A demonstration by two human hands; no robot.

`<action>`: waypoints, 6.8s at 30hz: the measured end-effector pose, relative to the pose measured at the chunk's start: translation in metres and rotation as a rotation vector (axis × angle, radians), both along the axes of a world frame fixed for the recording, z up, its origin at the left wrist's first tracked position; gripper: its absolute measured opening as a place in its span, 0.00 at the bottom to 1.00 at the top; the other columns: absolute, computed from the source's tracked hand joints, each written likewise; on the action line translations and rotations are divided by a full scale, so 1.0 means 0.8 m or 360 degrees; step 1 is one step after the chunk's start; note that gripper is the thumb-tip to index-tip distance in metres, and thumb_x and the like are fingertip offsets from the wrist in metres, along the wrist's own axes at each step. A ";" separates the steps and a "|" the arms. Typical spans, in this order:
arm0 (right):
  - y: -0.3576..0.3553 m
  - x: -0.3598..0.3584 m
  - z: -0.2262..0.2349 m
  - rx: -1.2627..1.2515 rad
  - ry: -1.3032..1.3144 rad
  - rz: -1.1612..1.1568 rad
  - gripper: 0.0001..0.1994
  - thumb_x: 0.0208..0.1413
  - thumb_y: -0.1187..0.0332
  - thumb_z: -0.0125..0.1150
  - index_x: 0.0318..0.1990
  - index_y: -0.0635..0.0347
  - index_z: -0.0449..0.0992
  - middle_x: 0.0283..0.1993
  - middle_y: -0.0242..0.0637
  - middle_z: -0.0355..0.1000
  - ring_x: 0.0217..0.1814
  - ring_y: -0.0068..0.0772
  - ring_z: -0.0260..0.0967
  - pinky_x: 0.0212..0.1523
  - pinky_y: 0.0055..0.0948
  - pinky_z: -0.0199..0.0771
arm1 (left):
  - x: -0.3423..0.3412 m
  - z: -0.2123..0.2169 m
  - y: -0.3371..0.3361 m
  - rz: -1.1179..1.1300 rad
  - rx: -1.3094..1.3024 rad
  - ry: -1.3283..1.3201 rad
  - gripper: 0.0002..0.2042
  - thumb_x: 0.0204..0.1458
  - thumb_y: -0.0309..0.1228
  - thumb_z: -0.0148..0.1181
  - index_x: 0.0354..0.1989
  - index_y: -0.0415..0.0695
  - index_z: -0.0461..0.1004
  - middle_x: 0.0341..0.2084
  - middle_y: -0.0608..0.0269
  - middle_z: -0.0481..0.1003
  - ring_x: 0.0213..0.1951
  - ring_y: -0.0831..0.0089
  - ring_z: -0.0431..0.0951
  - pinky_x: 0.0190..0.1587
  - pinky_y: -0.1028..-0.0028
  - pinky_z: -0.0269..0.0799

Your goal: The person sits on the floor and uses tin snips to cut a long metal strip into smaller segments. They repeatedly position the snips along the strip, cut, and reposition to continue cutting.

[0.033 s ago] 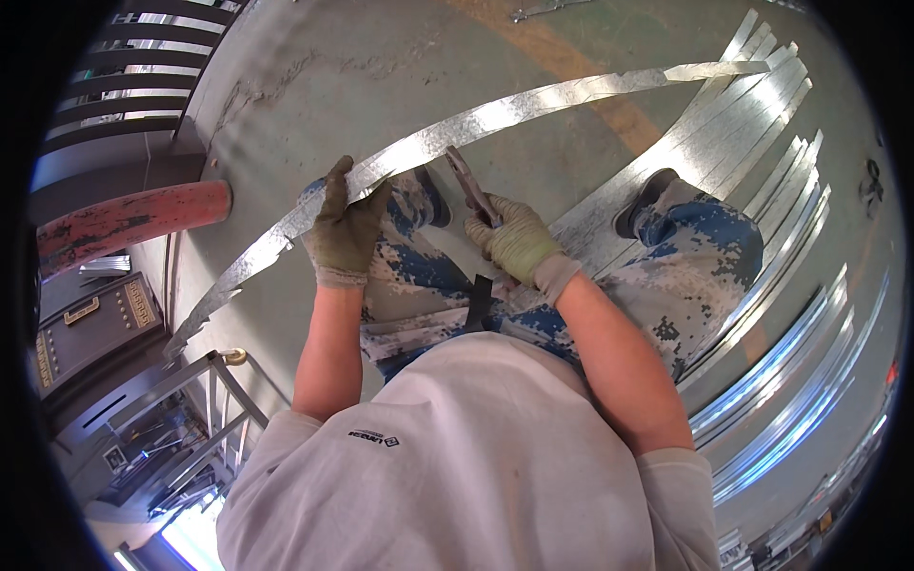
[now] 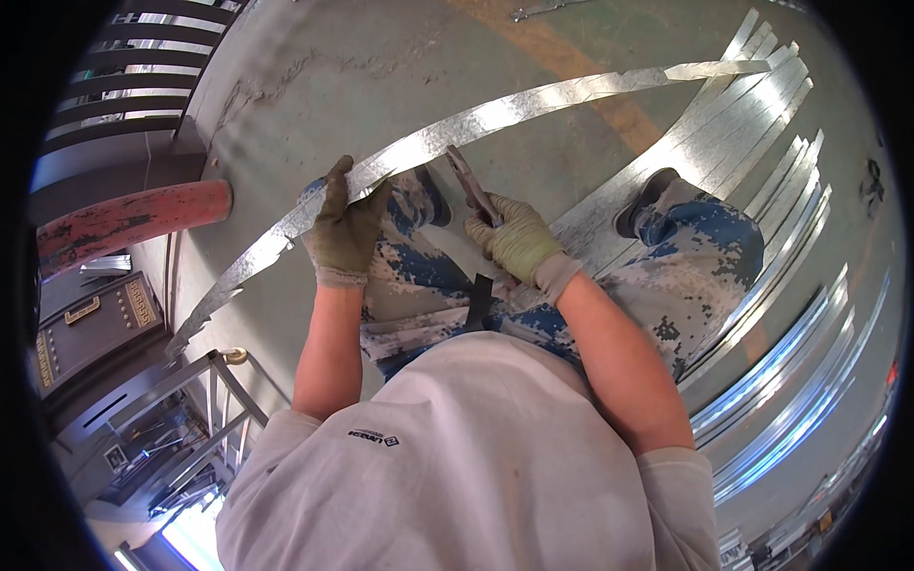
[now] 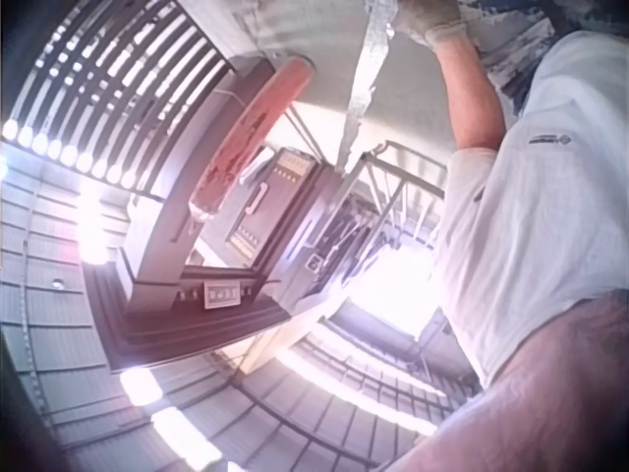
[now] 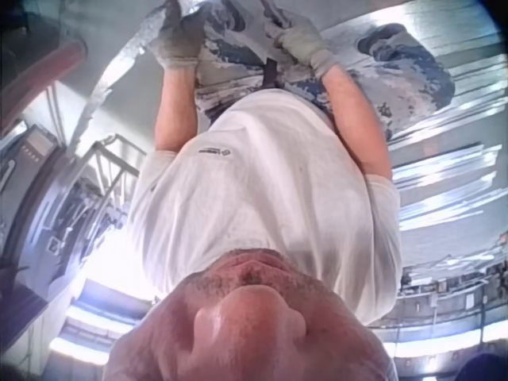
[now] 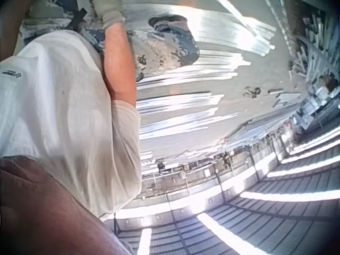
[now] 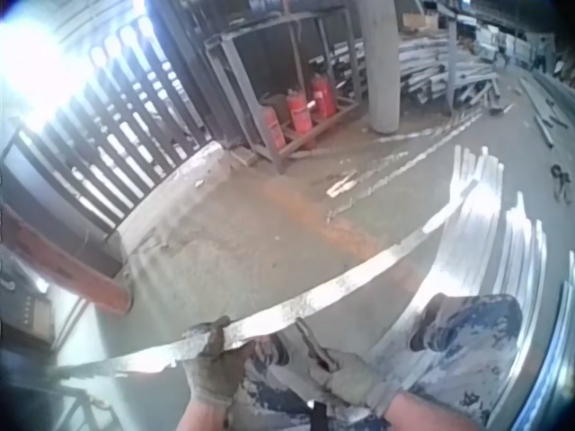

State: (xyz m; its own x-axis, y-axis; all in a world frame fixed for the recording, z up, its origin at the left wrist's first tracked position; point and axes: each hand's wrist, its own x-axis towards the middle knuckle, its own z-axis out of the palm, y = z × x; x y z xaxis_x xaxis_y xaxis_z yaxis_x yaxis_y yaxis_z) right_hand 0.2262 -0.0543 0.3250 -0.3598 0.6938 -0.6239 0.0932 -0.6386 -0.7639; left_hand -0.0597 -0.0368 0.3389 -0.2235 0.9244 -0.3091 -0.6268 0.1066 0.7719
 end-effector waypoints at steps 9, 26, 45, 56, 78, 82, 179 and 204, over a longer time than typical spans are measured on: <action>0.008 0.015 -0.004 -0.0189 0.0348 -0.0042 0.19 0.72 0.63 0.72 0.64 0.61 0.81 0.38 0.34 0.82 0.32 0.22 0.77 0.34 0.29 0.82 | 0.000 0.000 -0.002 -0.0101 0.0089 0.0498 0.17 0.75 0.30 0.60 0.65 0.30 0.75 0.58 0.49 0.79 0.61 0.49 0.82 0.66 0.42 0.83; 0.003 0.025 -0.001 -0.0726 0.1291 -0.0190 0.23 0.78 0.62 0.62 0.74 0.62 0.72 0.45 0.47 0.87 0.36 0.40 0.89 0.37 0.38 0.92 | -0.011 -0.009 -0.003 0.0011 0.0049 -0.0222 0.16 0.73 0.31 0.63 0.62 0.35 0.80 0.55 0.51 0.83 0.57 0.47 0.85 0.61 0.46 0.87; -0.027 -0.009 0.020 -0.0697 0.1121 0.0078 0.23 0.77 0.60 0.65 0.73 0.59 0.76 0.46 0.44 0.87 0.38 0.35 0.88 0.40 0.33 0.92 | 0.051 -0.030 -0.004 -0.0846 -0.0294 0.0397 0.36 0.78 0.59 0.48 0.75 0.37 0.69 0.66 0.42 0.78 0.65 0.53 0.78 0.70 0.52 0.74; -0.042 -0.036 0.017 -0.0768 0.1274 -0.0038 0.22 0.78 0.59 0.63 0.72 0.56 0.77 0.46 0.41 0.87 0.38 0.34 0.88 0.38 0.34 0.90 | 0.063 -0.002 0.002 -0.0594 -0.0555 -0.0085 0.35 0.78 0.60 0.45 0.73 0.39 0.71 0.62 0.39 0.81 0.59 0.46 0.82 0.60 0.49 0.80; -0.026 -0.030 -0.003 -0.0249 0.0270 0.0188 0.16 0.74 0.57 0.68 0.57 0.59 0.81 0.39 0.31 0.80 0.35 0.23 0.74 0.36 0.30 0.80 | 0.057 -0.046 0.018 -0.0367 -0.0396 -0.0340 0.21 0.79 0.42 0.54 0.65 0.36 0.76 0.58 0.44 0.83 0.63 0.48 0.82 0.65 0.50 0.79; -0.023 -0.039 0.007 -0.0142 0.0144 0.0220 0.18 0.74 0.57 0.67 0.60 0.60 0.81 0.39 0.29 0.78 0.37 0.23 0.74 0.36 0.29 0.80 | 0.055 -0.050 0.018 -0.0377 -0.0412 -0.0271 0.21 0.79 0.42 0.53 0.65 0.36 0.76 0.58 0.44 0.83 0.62 0.48 0.83 0.65 0.49 0.80; -0.014 0.019 0.038 -0.0075 0.0680 -0.0629 0.26 0.72 0.65 0.71 0.75 0.52 0.75 0.64 0.37 0.79 0.51 0.36 0.84 0.47 0.37 0.87 | 0.046 0.004 -0.009 -0.0156 -0.0371 -0.0012 0.29 0.78 0.51 0.53 0.61 0.29 0.75 0.51 0.34 0.85 0.50 0.44 0.90 0.57 0.51 0.88; 0.061 -0.036 0.052 -0.0216 0.0921 -0.0387 0.24 0.75 0.61 0.66 0.74 0.54 0.73 0.56 0.37 0.82 0.54 0.36 0.86 0.48 0.40 0.91 | 0.037 -0.016 -0.003 -0.0390 -0.0056 -0.0035 0.27 0.75 0.46 0.62 0.76 0.44 0.70 0.63 0.50 0.80 0.59 0.54 0.85 0.64 0.53 0.83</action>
